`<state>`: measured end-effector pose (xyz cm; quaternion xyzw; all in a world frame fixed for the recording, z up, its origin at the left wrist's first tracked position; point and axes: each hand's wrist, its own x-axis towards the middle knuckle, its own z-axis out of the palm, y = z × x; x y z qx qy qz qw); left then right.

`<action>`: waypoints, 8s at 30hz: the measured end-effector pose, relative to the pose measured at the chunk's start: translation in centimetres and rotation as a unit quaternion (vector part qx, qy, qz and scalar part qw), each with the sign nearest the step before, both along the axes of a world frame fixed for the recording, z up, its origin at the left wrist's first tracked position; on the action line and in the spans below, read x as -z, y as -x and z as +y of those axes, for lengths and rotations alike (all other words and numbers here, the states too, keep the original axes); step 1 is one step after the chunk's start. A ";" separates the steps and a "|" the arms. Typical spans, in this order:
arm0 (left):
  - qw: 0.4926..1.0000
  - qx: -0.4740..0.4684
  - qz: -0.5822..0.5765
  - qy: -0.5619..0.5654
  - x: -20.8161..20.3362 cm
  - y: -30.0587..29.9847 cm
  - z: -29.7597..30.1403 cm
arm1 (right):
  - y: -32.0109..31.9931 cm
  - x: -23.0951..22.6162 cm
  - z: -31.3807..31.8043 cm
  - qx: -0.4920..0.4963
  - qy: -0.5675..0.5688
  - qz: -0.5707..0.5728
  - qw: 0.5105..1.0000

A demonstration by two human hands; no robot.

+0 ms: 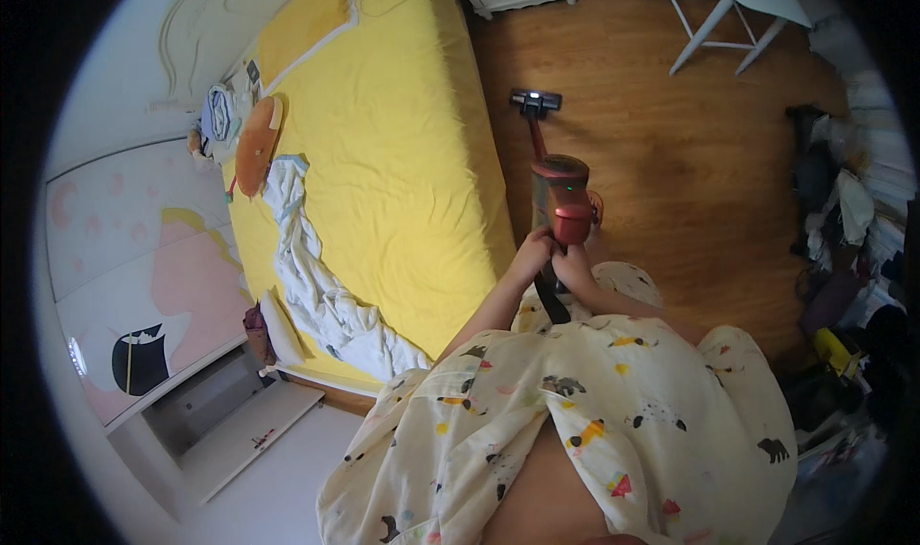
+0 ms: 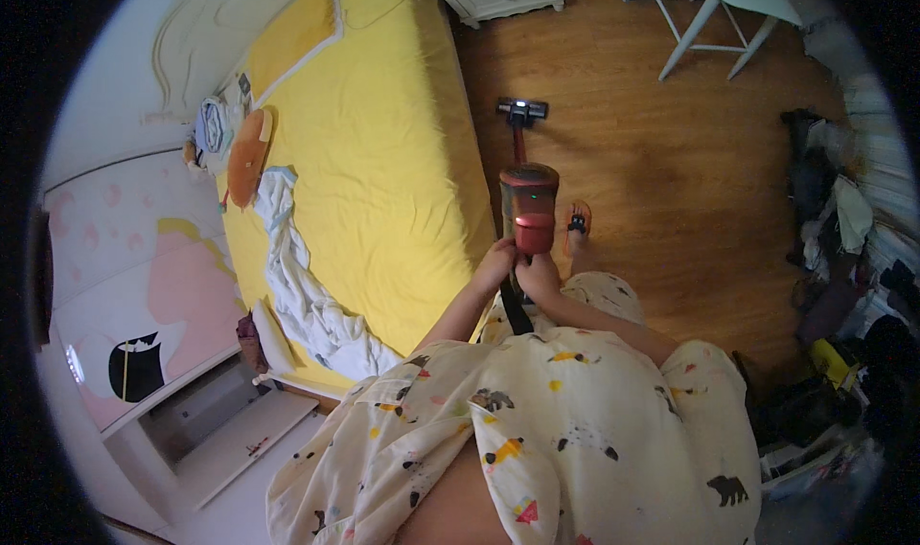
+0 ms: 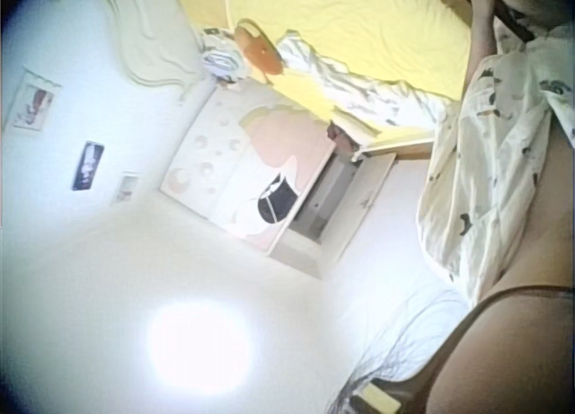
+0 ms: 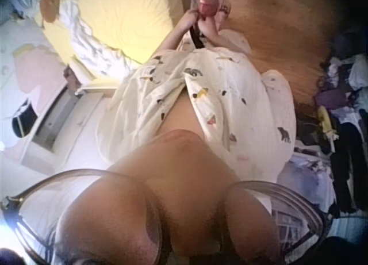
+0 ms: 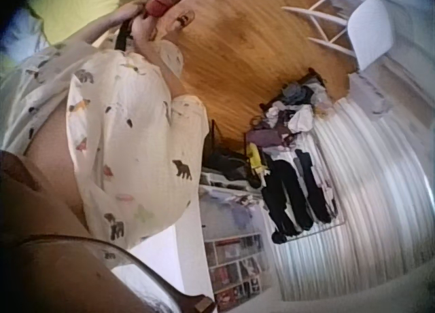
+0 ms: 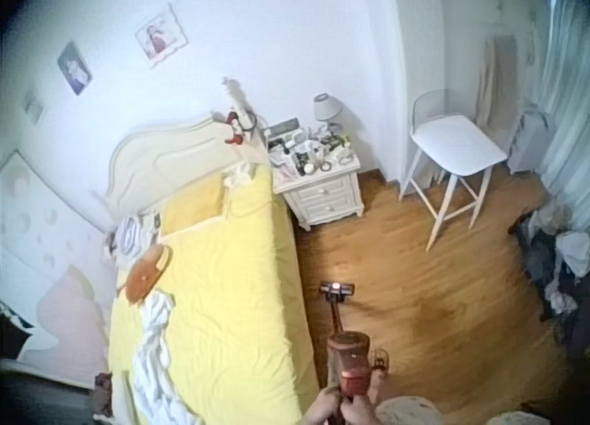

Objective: The person vacuums the wooden floor of a bedroom and a cluttered storage room using a red and black vacuum cleaner.

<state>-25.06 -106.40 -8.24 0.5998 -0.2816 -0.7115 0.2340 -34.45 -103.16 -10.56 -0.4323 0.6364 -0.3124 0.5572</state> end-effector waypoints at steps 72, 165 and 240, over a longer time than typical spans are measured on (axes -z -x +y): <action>0.997 -0.020 0.057 -0.057 5.6 -8.7 -35.2 | -6.6 4.5 -36.6 -0.049 -0.047 -0.001 0.998; 0.897 0.088 0.308 -0.305 4.5 0.1 -44.0 | 2.5 5.1 -38.3 0.129 -0.014 0.086 0.988; 0.853 0.264 0.281 -0.352 4.5 28.1 -50.6 | 26.6 0.3 -42.5 0.467 0.025 -0.011 0.884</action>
